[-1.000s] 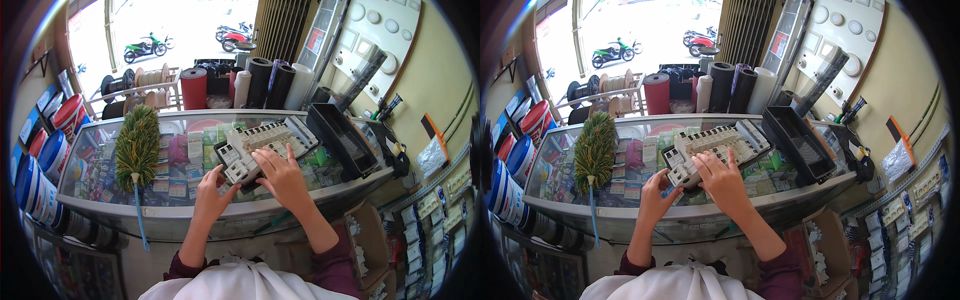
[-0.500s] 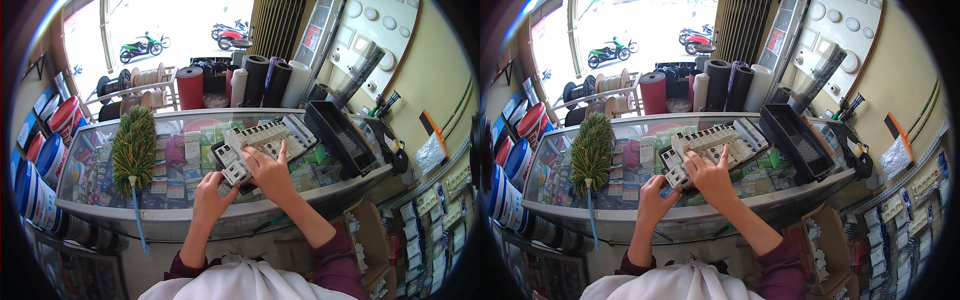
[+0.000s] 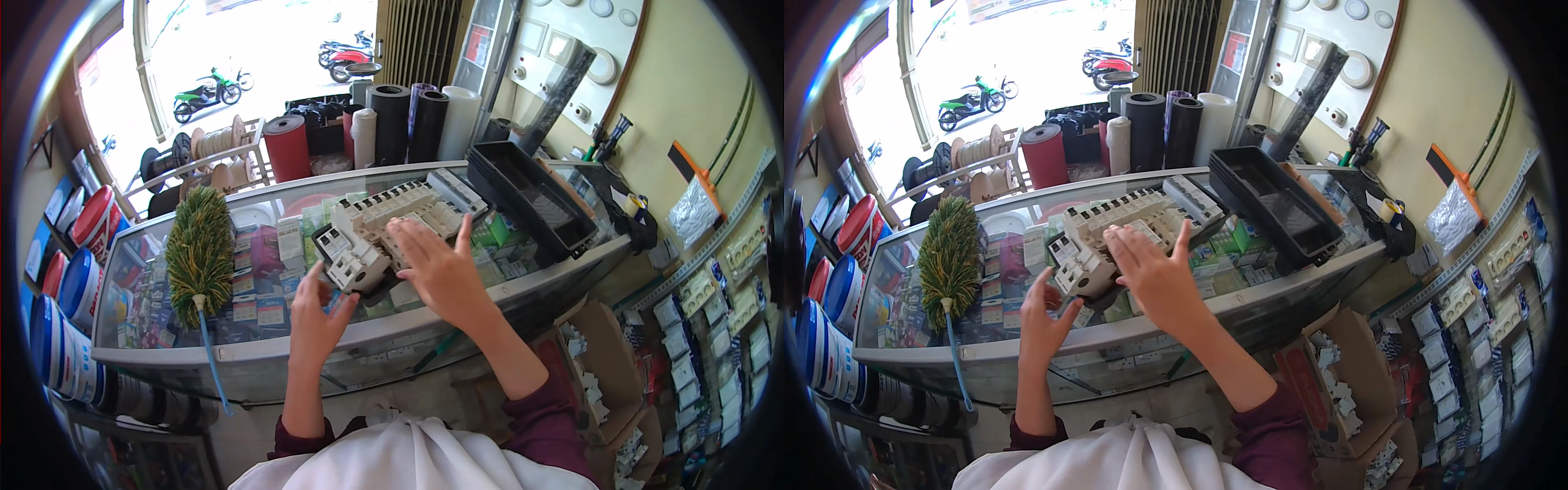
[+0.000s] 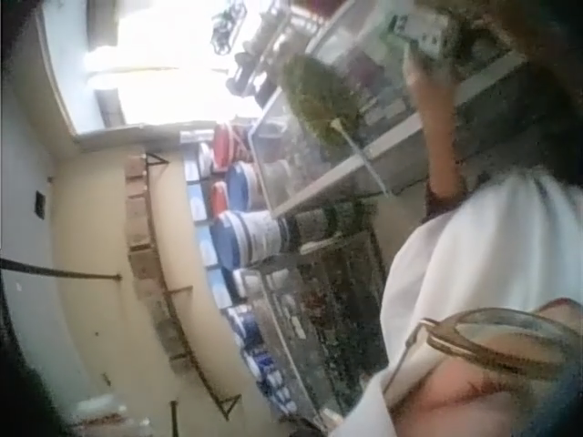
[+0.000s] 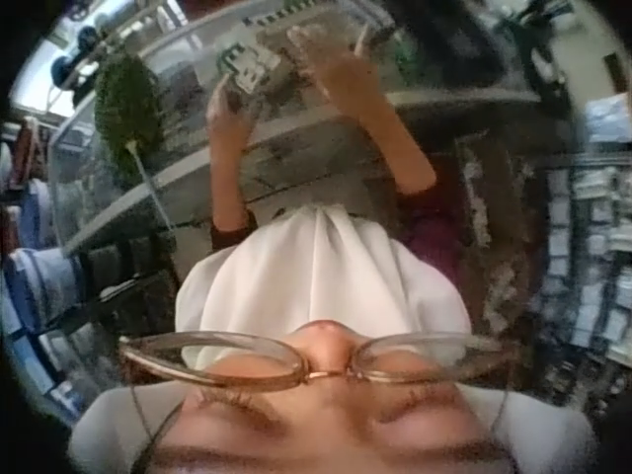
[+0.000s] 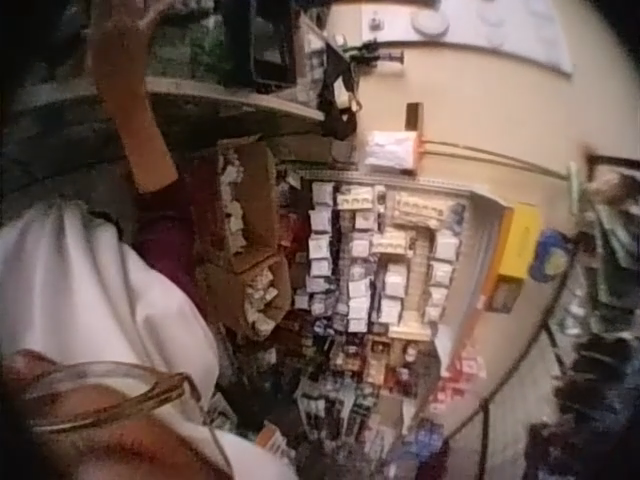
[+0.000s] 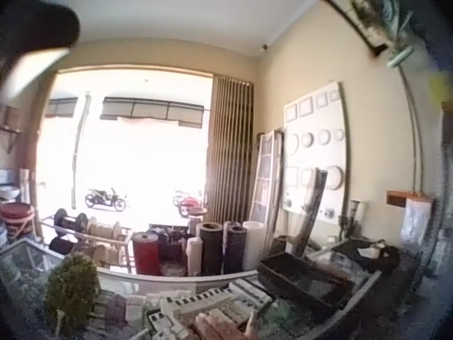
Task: Assembling miniature circuit breakers onto a distribution frame and sorting them from cardboard boxes in an electrical shop.
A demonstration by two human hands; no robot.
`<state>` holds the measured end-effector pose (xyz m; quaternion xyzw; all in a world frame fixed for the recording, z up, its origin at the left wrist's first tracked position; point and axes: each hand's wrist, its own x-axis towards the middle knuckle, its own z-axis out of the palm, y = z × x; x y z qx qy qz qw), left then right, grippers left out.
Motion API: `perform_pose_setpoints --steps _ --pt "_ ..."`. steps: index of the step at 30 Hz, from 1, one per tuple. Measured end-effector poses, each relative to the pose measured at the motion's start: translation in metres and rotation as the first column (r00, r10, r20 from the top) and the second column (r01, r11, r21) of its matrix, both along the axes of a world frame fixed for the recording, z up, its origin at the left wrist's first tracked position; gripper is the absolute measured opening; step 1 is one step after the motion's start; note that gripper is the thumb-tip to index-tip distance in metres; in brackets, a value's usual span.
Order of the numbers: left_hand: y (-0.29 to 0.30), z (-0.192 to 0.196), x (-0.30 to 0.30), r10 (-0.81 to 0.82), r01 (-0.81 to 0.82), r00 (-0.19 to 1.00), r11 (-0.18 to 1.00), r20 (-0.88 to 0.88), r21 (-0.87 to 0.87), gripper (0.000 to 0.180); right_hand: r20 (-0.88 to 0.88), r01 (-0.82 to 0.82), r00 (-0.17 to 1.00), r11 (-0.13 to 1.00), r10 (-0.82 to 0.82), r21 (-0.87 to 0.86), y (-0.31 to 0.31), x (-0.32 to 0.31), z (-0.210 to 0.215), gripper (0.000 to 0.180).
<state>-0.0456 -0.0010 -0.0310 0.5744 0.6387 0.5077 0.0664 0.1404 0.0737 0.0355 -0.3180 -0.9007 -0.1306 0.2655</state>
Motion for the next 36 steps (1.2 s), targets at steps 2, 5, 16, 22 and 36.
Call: perform_pose_setpoints --steps 2,5,16,22,36 --pt "-0.005 0.001 0.003 0.049 -0.048 0.998 0.998 0.033 -0.030 0.064 -0.060 0.028 0.998 0.999 -0.030 -0.039 -0.006 0.028 0.009 0.058" --pt "-0.007 0.007 0.020 0.130 -0.141 0.980 0.988 0.148 0.065 0.060 -0.170 0.088 0.980 0.989 -0.108 -0.123 -0.009 0.079 0.005 0.059" --pt "0.011 0.006 0.212 -0.599 0.552 0.752 0.800 0.276 0.234 0.023 -0.478 0.149 0.776 0.856 -0.411 -0.495 -0.073 0.275 -0.057 0.031" --pt "0.029 -0.038 0.358 -0.855 0.892 0.431 0.453 0.287 0.011 0.022 -0.487 0.307 0.589 0.735 -0.645 -0.604 -0.136 0.423 -0.110 0.028" --pt "0.087 -0.240 0.618 -0.876 0.801 0.315 0.039 0.366 -0.597 0.039 0.094 0.371 0.359 0.050 -0.928 -0.927 -0.143 0.623 -0.281 0.032"
